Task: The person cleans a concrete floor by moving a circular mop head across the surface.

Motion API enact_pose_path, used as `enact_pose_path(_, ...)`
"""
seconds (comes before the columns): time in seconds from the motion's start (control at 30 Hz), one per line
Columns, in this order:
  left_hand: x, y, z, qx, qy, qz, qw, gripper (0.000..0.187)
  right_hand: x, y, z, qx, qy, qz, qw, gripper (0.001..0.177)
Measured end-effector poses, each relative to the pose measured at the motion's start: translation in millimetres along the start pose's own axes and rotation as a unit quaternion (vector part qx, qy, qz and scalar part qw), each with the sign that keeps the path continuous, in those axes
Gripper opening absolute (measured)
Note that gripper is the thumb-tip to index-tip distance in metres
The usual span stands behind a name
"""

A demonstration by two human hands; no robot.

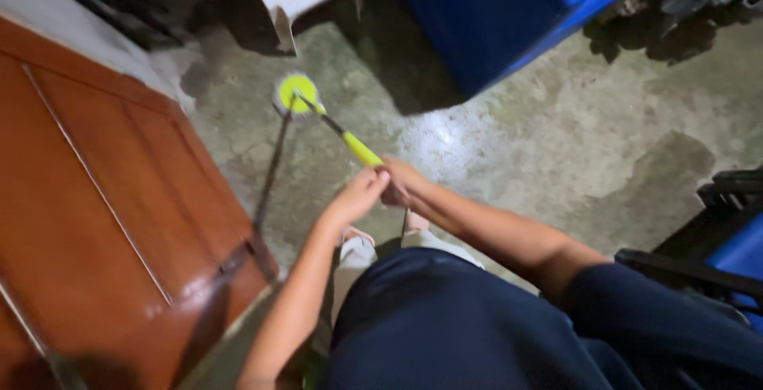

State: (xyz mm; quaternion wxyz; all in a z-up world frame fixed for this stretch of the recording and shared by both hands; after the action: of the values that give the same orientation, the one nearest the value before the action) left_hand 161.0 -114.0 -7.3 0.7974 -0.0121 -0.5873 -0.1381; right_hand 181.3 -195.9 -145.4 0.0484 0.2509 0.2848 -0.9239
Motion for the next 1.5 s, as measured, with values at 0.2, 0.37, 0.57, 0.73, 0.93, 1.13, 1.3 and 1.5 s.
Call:
enact_pose_path(0.2,-66,14,-30,0.092,0.057,-0.013,0.994,0.065,15,2,-72,0.053,-0.121,-0.091,0.987,0.023)
enact_pose_path(0.37,-23,-18,-24,0.057,0.143,-0.037,0.987,0.067,-5,40,-14,0.063,-0.053,-0.042,0.996,0.02)
enact_pose_path(0.57,36,-111,-20,-0.126,0.066,-0.04,0.989,0.069,-10,87,135,0.155,-0.072,-0.124,0.977,0.02)
enact_pose_path(0.73,57,-130,-30,-0.136,0.093,-0.05,0.985,0.069,-44,112,159,0.171,-0.074,-0.098,0.978,0.014)
enact_pose_path(0.93,21,-90,-77,-0.047,0.072,0.074,0.994,0.07,-68,95,36,0.115,-0.071,-0.065,0.989,0.014)
enact_pose_path(1.13,-4,-39,-119,0.121,-0.064,0.122,0.983,0.074,-91,70,-75,0.07,-0.031,-0.116,0.99,0.021)
enact_pose_path(1.3,-41,-72,-116,0.085,0.108,0.106,0.985,0.066,-71,106,-46,0.099,-0.029,-0.174,0.979,0.021)
enact_pose_path(1.5,-28,-172,-108,-0.079,-0.014,0.055,0.995,0.053,-38,158,132,0.147,-0.05,-0.173,0.973,0.02)
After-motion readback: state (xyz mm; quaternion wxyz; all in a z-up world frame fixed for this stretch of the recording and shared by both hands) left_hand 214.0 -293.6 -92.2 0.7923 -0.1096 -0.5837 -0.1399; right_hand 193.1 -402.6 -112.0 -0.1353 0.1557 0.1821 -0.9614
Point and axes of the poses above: each hand's wrist, its own z-axis away from the middle knuckle, its own y-axis out of the back of the hand, x = y × z, the point moved 10 cm from there along -z, towards the middle knuckle, and after that the axes turned 1 degree about y, right-handed, at the moved point
